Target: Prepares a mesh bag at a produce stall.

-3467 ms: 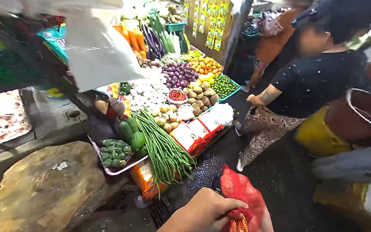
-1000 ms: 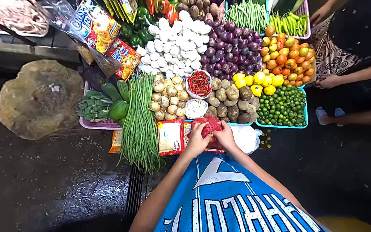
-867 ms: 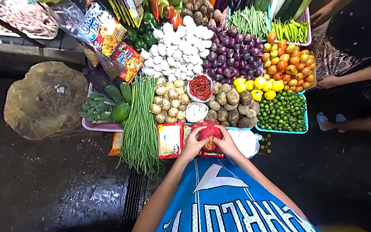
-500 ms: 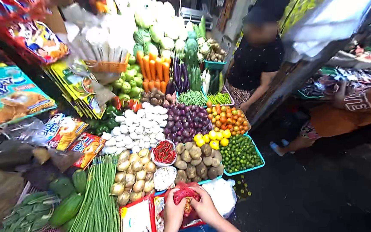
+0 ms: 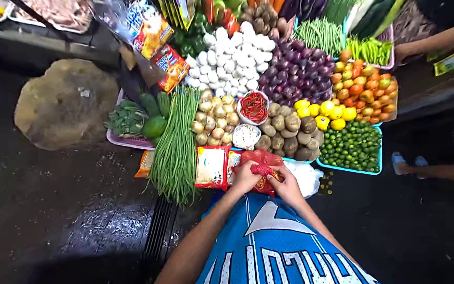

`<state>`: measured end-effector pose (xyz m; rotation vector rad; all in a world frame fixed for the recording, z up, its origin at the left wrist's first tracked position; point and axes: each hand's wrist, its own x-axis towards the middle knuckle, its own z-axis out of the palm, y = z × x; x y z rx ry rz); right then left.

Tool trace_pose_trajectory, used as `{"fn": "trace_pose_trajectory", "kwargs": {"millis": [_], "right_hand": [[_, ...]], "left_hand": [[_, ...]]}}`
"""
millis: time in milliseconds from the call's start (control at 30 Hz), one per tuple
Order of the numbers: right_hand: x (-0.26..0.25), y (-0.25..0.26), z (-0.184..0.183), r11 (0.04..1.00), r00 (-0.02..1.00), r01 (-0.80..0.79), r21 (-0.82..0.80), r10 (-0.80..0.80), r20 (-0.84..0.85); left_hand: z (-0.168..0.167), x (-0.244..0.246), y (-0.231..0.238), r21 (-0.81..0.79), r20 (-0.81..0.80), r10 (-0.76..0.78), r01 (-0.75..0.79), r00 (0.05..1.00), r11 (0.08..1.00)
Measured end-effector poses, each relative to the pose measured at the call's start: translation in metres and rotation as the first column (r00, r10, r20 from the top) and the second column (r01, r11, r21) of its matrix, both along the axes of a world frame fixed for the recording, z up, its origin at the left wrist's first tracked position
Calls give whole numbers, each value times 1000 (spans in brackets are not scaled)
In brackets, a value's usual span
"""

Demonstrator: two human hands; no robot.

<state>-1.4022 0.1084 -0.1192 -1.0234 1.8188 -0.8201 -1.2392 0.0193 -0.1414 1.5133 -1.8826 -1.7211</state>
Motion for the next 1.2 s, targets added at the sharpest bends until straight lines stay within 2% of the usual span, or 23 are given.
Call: {"fn": "trace_pose_trajectory", "kwargs": {"millis": [67,167,267,367,533,633,767,867,1000,1200], "right_hand": [[-6,-2,2,993,987,-33,114,14,160],[-9,-4,4,968,982,-163,192,140,128],[-12,-7,8,953,968,-249,172,240,71],[-13,-7,10,954,964,-264,143,264,22],[-23,-2,12,949,948,-314,12,313,57],[-20,0,15,968,968,-250,-31,249,-16],[-10,0,13,981,980,-152,-122,133,-149],[-6,1,13,977,960,-164,-135,127,-248],[3,4,3,970,929,-148,-194,69,-365],[8,6,-17,951,892,-31,-309,-113,-439]], "left_hand": [[0,16,3,-6,-120,-68,68,990,998],[14,23,16,39,-147,-127,134,981,990],[22,24,21,95,-201,-42,63,979,993],[23,21,23,100,-230,-16,40,973,994],[27,10,18,192,-287,62,-6,956,981],[32,3,17,164,-308,69,-18,949,986],[37,-6,17,-3,-237,31,-32,971,999],[48,-8,17,-103,-146,-21,6,989,995],[62,-9,19,-73,-51,-55,51,997,996],[56,-15,14,-23,-4,-136,136,991,990]]}}
